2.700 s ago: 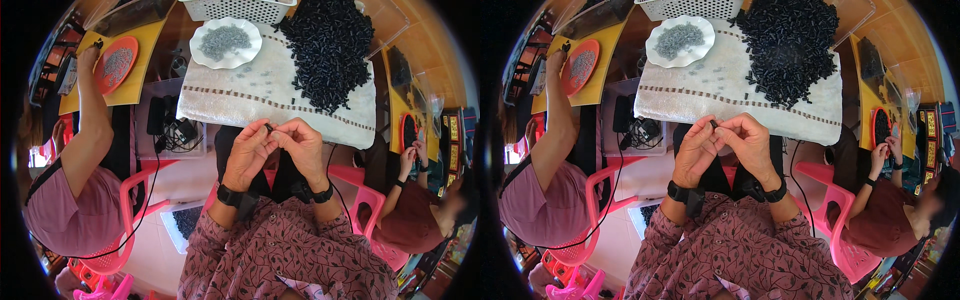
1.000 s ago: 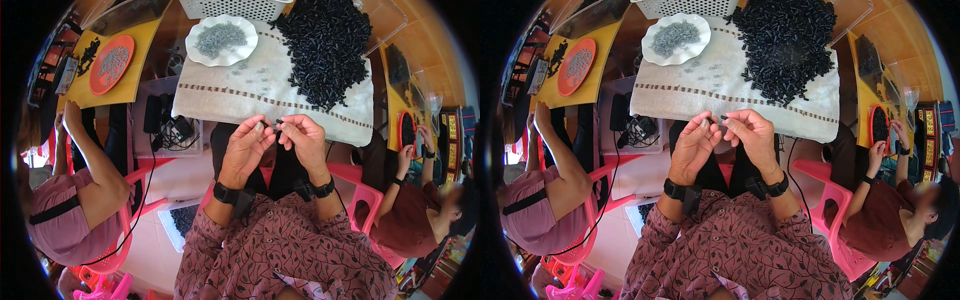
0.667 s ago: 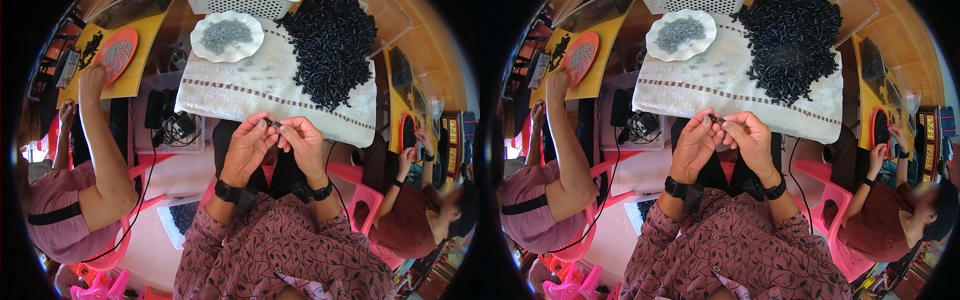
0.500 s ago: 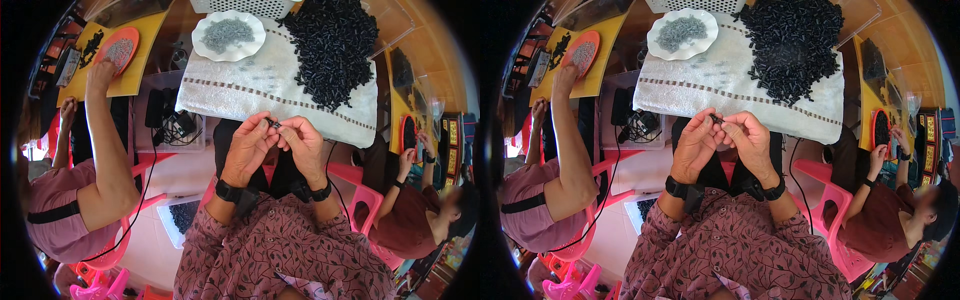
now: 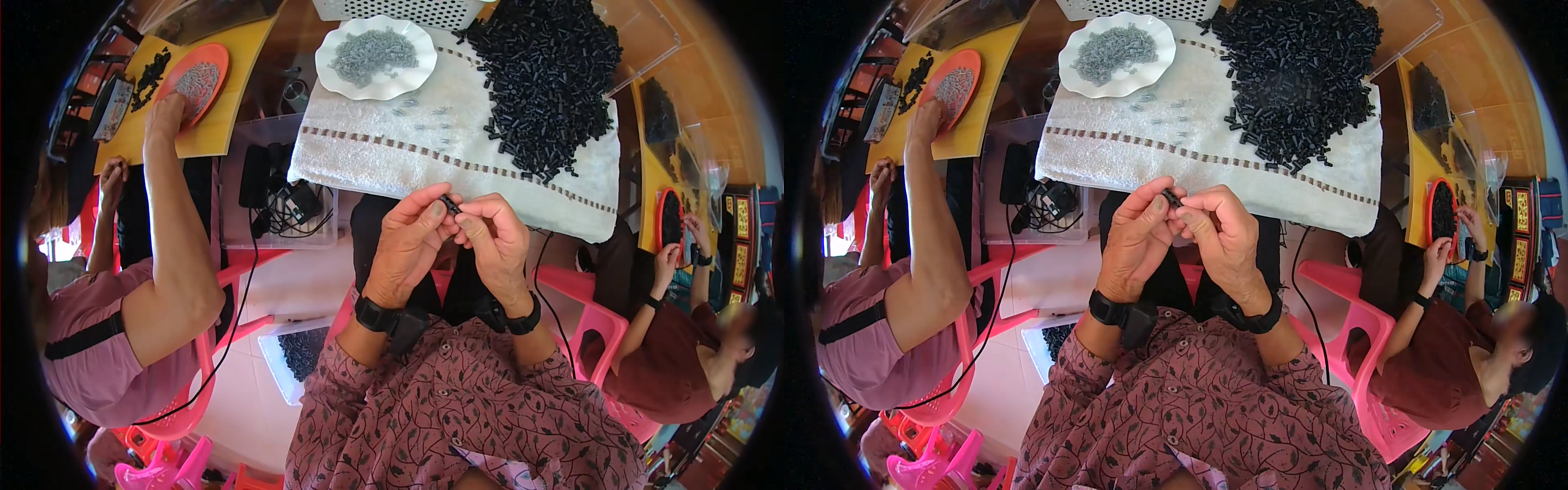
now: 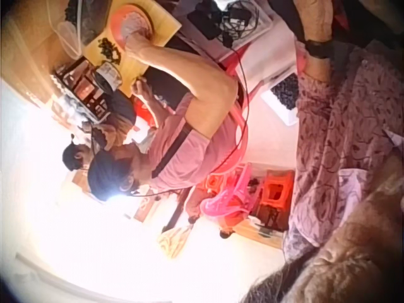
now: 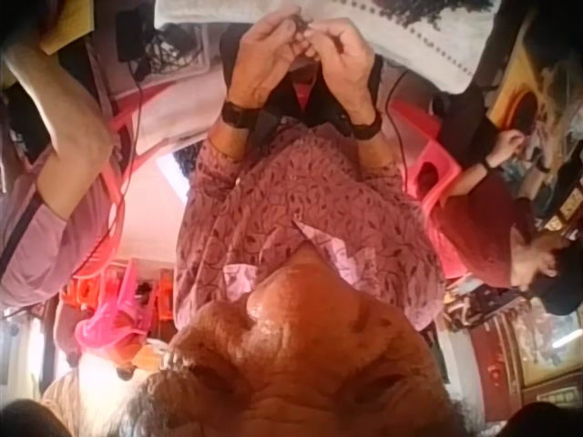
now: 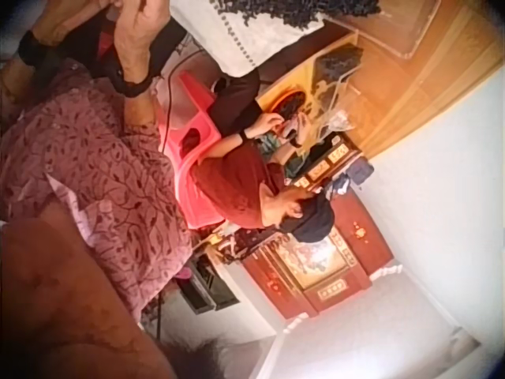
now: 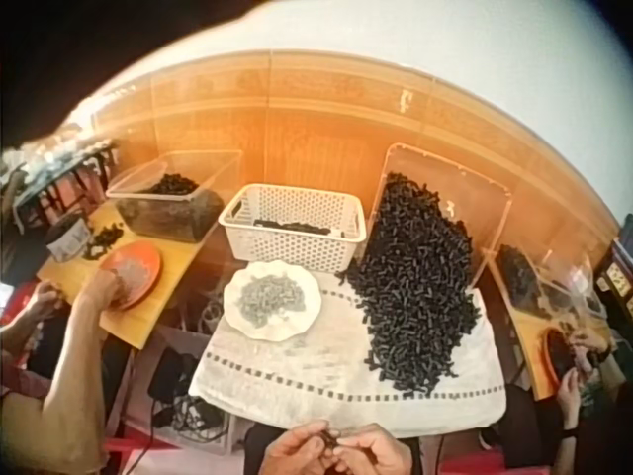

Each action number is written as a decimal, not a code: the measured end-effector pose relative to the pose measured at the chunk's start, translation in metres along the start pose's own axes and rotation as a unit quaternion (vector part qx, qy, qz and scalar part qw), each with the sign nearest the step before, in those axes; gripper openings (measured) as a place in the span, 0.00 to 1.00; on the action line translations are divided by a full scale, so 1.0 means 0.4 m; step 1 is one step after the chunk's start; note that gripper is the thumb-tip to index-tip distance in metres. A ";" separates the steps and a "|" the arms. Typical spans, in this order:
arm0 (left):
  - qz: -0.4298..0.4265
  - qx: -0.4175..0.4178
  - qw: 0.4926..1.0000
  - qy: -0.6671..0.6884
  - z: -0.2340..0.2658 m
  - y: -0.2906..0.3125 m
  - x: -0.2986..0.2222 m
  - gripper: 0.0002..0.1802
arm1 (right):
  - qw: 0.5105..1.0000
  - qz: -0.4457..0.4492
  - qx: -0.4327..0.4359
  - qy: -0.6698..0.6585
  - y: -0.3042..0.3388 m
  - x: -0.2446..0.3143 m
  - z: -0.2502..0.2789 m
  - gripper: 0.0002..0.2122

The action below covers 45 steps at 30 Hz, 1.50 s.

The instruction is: Sorting and inspecting small black and silver components at a workbench.

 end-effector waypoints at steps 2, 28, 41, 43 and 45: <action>-0.004 0.010 1.000 0.003 -0.004 0.000 -0.001 0.15 | 1.000 0.015 0.003 0.018 0.000 0.011 -0.005 0.04; -0.020 0.010 1.000 0.008 0.006 -0.002 -0.004 0.15 | 0.998 0.047 -0.018 -0.028 0.008 -0.014 -0.011 0.03; -0.019 -0.009 0.999 -0.043 0.010 0.007 0.003 0.15 | 0.996 0.090 -0.023 0.009 0.015 -0.010 -0.011 0.03; -0.026 -0.007 0.998 -0.057 0.008 0.008 0.001 0.14 | 0.995 0.099 -0.028 0.014 0.017 -0.010 -0.010 0.03; -0.030 -0.012 0.997 -0.067 0.005 0.008 -0.003 0.14 | 0.994 0.104 -0.025 0.020 0.015 -0.007 -0.011 0.03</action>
Point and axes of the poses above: each hand's wrist, its own y-axis away from the middle knuckle, its own z-axis out of the back of the hand, x = y × z, the point moved 8 cm from there along -y, towards the middle knuckle, and after that the axes turned 15 degrees about -y, right-handed, at the moved point
